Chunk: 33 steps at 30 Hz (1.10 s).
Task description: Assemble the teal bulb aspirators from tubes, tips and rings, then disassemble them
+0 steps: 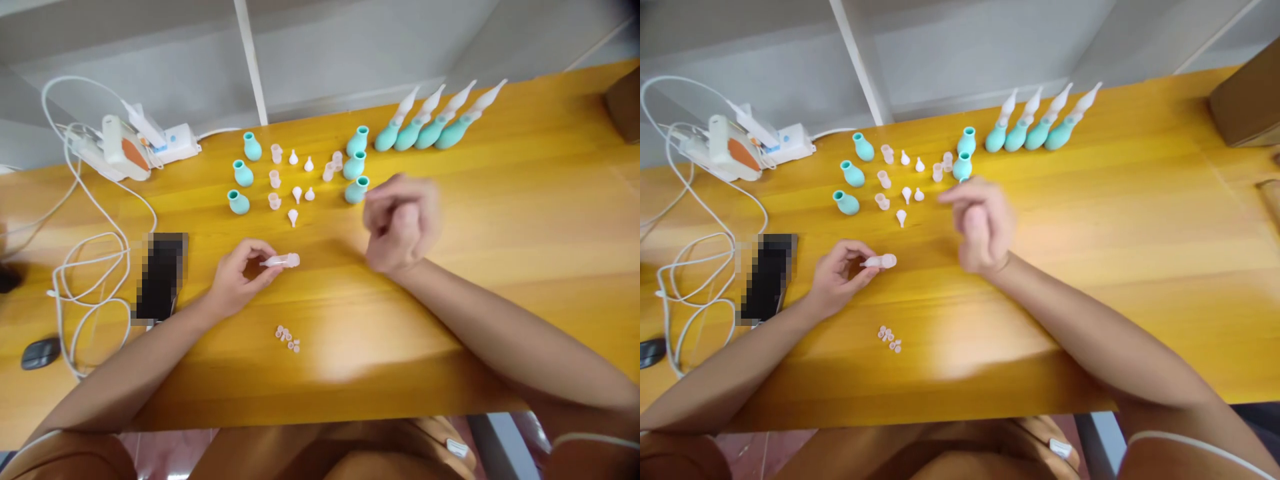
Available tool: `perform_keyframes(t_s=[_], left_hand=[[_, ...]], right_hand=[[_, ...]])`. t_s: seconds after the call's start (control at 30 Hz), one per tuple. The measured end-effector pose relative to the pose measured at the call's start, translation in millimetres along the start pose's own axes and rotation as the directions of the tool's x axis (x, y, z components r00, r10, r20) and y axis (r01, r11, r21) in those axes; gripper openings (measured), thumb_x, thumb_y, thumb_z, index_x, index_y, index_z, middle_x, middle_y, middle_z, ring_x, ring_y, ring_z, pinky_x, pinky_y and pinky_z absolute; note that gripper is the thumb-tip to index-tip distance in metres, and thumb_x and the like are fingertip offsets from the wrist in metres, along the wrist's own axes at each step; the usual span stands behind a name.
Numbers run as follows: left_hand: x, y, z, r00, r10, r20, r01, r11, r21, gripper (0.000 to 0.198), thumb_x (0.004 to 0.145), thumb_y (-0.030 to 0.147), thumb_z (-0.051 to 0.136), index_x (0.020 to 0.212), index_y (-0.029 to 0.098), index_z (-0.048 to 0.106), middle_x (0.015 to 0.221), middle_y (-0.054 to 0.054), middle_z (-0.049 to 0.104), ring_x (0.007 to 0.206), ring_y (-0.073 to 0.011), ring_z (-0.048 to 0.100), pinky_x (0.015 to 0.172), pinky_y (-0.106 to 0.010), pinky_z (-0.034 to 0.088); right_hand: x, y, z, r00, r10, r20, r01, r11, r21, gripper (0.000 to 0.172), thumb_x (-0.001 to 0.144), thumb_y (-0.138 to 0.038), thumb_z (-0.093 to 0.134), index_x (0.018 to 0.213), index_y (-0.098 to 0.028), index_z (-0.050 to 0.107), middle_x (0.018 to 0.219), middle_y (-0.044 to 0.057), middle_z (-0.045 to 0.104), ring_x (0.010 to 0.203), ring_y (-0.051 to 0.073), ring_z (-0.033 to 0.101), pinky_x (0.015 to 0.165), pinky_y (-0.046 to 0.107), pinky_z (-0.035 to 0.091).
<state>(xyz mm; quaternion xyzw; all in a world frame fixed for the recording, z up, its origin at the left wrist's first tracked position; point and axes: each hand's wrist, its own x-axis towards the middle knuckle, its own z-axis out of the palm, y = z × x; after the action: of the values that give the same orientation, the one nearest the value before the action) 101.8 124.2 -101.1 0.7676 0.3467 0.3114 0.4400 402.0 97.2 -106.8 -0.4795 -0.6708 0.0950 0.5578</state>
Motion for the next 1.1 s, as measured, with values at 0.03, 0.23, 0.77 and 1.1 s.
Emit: perform_keyframes(t_s=[0.03, 0.23, 0.77, 1.1], left_hand=[[0, -1, 0.3, 1.0, 0.004, -0.006, -0.004, 1.0, 0.012, 0.029, 0.097, 0.038, 0.08, 0.118, 0.022, 0.067, 0.103, -0.007, 0.08, 0.089, -0.0186, 0.076, 0.081, -0.03, 0.058], [3, 1, 0.8, 0.999, 0.024, -0.028, -0.023, 0.998, 0.05, 0.025, 0.098, 0.033, 0.077, 0.12, 0.022, 0.071, 0.105, -0.008, 0.081, 0.091, -0.0194, 0.076, 0.084, -0.032, 0.06], [4, 7, 3.9, 0.995, 0.043, -0.093, -0.033, 0.993, 0.111, 0.025, 0.09, 0.035, 0.086, 0.104, 0.021, 0.07, 0.088, -0.001, 0.073, 0.071, -0.0123, 0.061, 0.067, -0.025, 0.051], [3, 5, 4.7, 0.994, 0.026, -0.109, -0.017, 0.996, 0.085, 0.028, 0.09, 0.036, 0.088, 0.105, 0.023, 0.068, 0.094, -0.002, 0.073, 0.076, -0.0145, 0.063, 0.07, -0.029, 0.05]], right_hand=[[4, 9, -5, 0.978, 0.038, -0.204, -0.047, 0.998, -0.042, 0.061, 0.115, -0.062, 0.014, 0.156, -0.033, 0.049, 0.082, 0.006, 0.055, 0.061, 0.023, 0.047, 0.059, 0.042, 0.041], [18, 67, -24, 0.902, 0.057, -0.428, -0.081, 0.996, -0.038, 0.038, 0.11, -0.067, 0.044, 0.123, -0.035, 0.061, 0.084, 0.006, 0.054, 0.065, 0.02, 0.042, 0.054, 0.037, 0.038], [16, 60, -11, 0.977, 0.115, -0.18, -0.122, 0.992, -0.029, 0.018, 0.101, -0.021, 0.06, 0.116, -0.029, 0.067, 0.118, 0.011, 0.064, 0.106, 0.028, 0.064, 0.083, 0.045, 0.056], [16, 52, -9, 0.999, 0.037, -0.029, -0.042, 0.981, -0.188, 0.032, 0.099, -0.01, 0.06, 0.124, -0.028, 0.068, 0.121, 0.014, 0.06, 0.102, 0.027, 0.062, 0.08, 0.043, 0.056]])
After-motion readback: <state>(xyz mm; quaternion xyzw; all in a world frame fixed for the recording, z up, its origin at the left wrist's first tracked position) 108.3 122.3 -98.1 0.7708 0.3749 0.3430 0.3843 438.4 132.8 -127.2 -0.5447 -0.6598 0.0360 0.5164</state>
